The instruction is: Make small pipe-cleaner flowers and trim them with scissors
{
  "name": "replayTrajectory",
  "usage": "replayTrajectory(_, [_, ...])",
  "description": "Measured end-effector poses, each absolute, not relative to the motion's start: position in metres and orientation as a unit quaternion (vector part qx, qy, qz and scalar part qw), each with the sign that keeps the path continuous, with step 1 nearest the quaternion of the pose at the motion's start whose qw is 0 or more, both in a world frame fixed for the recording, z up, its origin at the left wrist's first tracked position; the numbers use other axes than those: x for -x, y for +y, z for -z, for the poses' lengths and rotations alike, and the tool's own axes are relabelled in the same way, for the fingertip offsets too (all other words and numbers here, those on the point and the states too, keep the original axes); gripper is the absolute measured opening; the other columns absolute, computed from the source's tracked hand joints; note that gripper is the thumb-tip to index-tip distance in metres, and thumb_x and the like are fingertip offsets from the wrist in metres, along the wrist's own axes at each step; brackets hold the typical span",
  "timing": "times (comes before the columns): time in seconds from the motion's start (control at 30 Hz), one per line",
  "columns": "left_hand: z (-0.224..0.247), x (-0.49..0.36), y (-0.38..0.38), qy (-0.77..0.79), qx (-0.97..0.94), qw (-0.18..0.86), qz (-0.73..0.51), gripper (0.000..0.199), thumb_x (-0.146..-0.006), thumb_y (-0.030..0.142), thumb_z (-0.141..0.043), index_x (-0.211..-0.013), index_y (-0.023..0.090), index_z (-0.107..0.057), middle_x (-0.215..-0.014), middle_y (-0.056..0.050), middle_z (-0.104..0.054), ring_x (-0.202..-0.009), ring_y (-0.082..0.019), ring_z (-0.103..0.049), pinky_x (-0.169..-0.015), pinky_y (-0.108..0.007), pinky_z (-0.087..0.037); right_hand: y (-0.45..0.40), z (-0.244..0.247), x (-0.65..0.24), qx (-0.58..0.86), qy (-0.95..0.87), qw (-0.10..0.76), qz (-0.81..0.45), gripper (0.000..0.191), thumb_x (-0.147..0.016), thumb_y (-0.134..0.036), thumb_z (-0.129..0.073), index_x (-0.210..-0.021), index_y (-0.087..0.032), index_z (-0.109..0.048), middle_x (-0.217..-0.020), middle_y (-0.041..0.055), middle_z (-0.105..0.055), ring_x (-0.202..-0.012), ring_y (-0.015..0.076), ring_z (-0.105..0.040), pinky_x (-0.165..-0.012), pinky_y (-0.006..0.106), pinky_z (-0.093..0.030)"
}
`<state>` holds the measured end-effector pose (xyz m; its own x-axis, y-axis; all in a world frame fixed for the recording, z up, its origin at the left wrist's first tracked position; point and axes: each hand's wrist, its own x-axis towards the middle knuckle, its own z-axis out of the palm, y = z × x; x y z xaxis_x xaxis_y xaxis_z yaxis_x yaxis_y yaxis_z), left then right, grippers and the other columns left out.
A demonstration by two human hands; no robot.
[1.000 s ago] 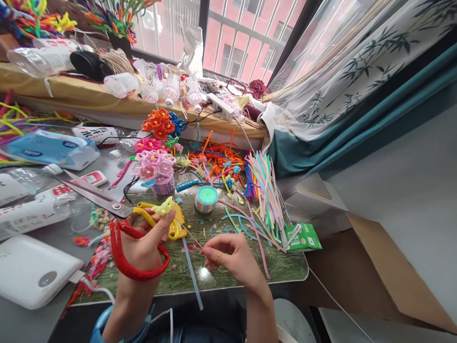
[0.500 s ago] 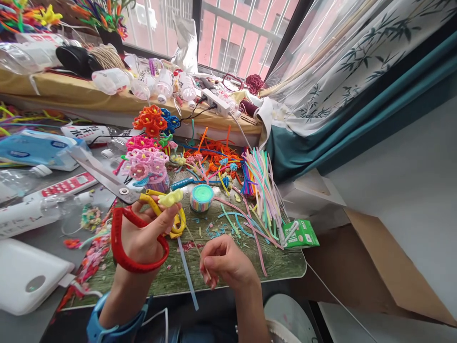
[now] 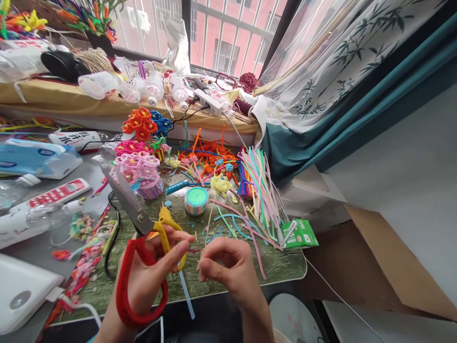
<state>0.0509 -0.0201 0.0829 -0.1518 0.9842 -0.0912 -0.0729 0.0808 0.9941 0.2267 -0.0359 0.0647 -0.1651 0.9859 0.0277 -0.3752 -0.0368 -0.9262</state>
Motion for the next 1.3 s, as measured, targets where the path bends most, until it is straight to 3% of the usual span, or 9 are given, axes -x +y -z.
replayTrajectory(0.1, [-0.088,-0.055,-0.021,0.532,-0.428,0.527,-0.506,0.041,-0.068,0.049,-0.102,-0.088,0.025,-0.076,-0.078,-0.003,-0.088,-0.059,-0.023,-0.078,-0.045,-0.028,-0.055,-0.038,-0.068,-0.227,0.392,-0.509,0.555,-0.528,0.020,-0.088,-0.034,-0.098,-0.078,-0.023,-0.085,-0.070,-0.0010,-0.078,-0.067,0.0144,-0.071,-0.068,0.024,-0.058])
replayTrajectory(0.27, [-0.086,-0.055,-0.005,0.512,-0.441,0.546,-0.496,0.041,-0.069,0.042,-0.102,-0.093,0.027,-0.072,-0.071,0.003,-0.083,-0.064,-0.022,-0.080,-0.057,-0.030,-0.063,-0.038,-0.069,-0.226,0.432,-0.549,0.543,-0.466,0.022,-0.095,-0.038,-0.092,-0.080,-0.023,-0.085,-0.075,0.0007,-0.079,-0.068,0.0163,-0.071,-0.068,0.026,-0.058])
replayTrajectory(0.4, [-0.081,-0.048,0.005,0.502,-0.461,0.546,-0.487,0.046,-0.063,0.038,-0.105,-0.091,0.026,-0.070,-0.069,0.002,-0.082,-0.061,-0.022,-0.079,-0.055,-0.030,-0.063,-0.036,-0.064,-0.227,0.441,-0.552,0.508,-0.492,0.026,-0.094,-0.045,-0.091,-0.081,-0.023,-0.085,-0.075,0.0015,-0.080,-0.067,0.0172,-0.071,-0.070,0.028,-0.059])
replayTrajectory(0.57, [-0.085,-0.047,0.009,0.509,-0.469,0.526,-0.494,0.040,-0.069,0.038,-0.101,-0.090,0.027,-0.070,-0.069,0.003,-0.081,-0.056,-0.017,-0.072,-0.051,-0.026,-0.058,-0.035,-0.056,-0.228,0.439,-0.550,0.460,-0.542,0.031,-0.093,-0.050,-0.091,-0.083,-0.022,-0.085,-0.077,0.0022,-0.081,-0.067,0.0174,-0.071,-0.070,0.028,-0.059])
replayTrajectory(0.77, [-0.092,-0.052,0.008,0.505,-0.491,0.519,-0.485,0.035,-0.072,0.038,-0.097,-0.090,0.027,-0.070,-0.069,0.002,-0.080,-0.063,-0.019,-0.076,-0.060,-0.028,-0.060,-0.031,-0.059,-0.230,0.410,-0.604,0.447,-0.517,0.036,-0.102,-0.051,-0.081,-0.081,-0.022,-0.082,-0.075,0.0022,-0.078,-0.068,0.0177,-0.069,-0.067,0.028,-0.056])
replayTrajectory(0.9, [-0.093,-0.056,0.010,0.497,-0.510,0.512,-0.479,0.035,-0.073,0.039,-0.097,-0.091,0.029,-0.069,-0.070,0.002,-0.081,-0.063,-0.021,-0.076,-0.060,-0.029,-0.060,-0.028,-0.059,-0.231,0.392,-0.582,0.435,-0.564,0.041,-0.101,-0.056,-0.080,-0.078,-0.023,-0.081,-0.071,0.0014,-0.076,-0.065,0.0175,-0.071,-0.065,0.029,-0.059])
replayTrajectory(1.1, [-0.097,-0.059,0.007,0.506,-0.549,0.475,-0.466,0.031,-0.080,0.049,-0.090,-0.093,0.029,-0.069,-0.080,0.000,-0.080,-0.063,-0.021,-0.074,-0.055,-0.029,-0.058,-0.028,-0.049,-0.219,0.380,-0.510,0.485,-0.600,0.045,-0.094,-0.061,-0.085,-0.072,-0.022,-0.080,-0.070,0.0030,-0.077,-0.057,0.0169,-0.071,-0.059,0.029,-0.059])
replayTrajectory(1.23, [-0.095,-0.043,-0.011,0.534,-0.578,0.433,-0.440,0.034,-0.075,0.055,-0.089,-0.091,0.031,-0.071,-0.074,0.004,-0.073,-0.057,-0.019,-0.068,-0.053,-0.029,-0.054,-0.029,-0.050,-0.211,0.395,-0.496,0.544,-0.551,0.037,-0.096,-0.053,-0.086,-0.075,-0.023,-0.084,-0.067,0.0022,-0.078,-0.059,0.0172,-0.071,-0.065,0.030,-0.059])
replayTrajectory(1.3, [-0.089,-0.030,-0.023,0.561,-0.581,0.414,-0.419,0.036,-0.076,0.052,-0.085,-0.104,0.033,-0.071,-0.078,0.004,-0.075,-0.056,-0.020,-0.065,-0.054,-0.031,-0.052,-0.029,-0.052,-0.209,0.395,-0.493,0.577,-0.518,0.031,-0.098,-0.047,-0.086,-0.079,-0.023,-0.086,-0.068,0.0025,-0.080,-0.062,0.0175,-0.073,-0.068,0.030,-0.060])
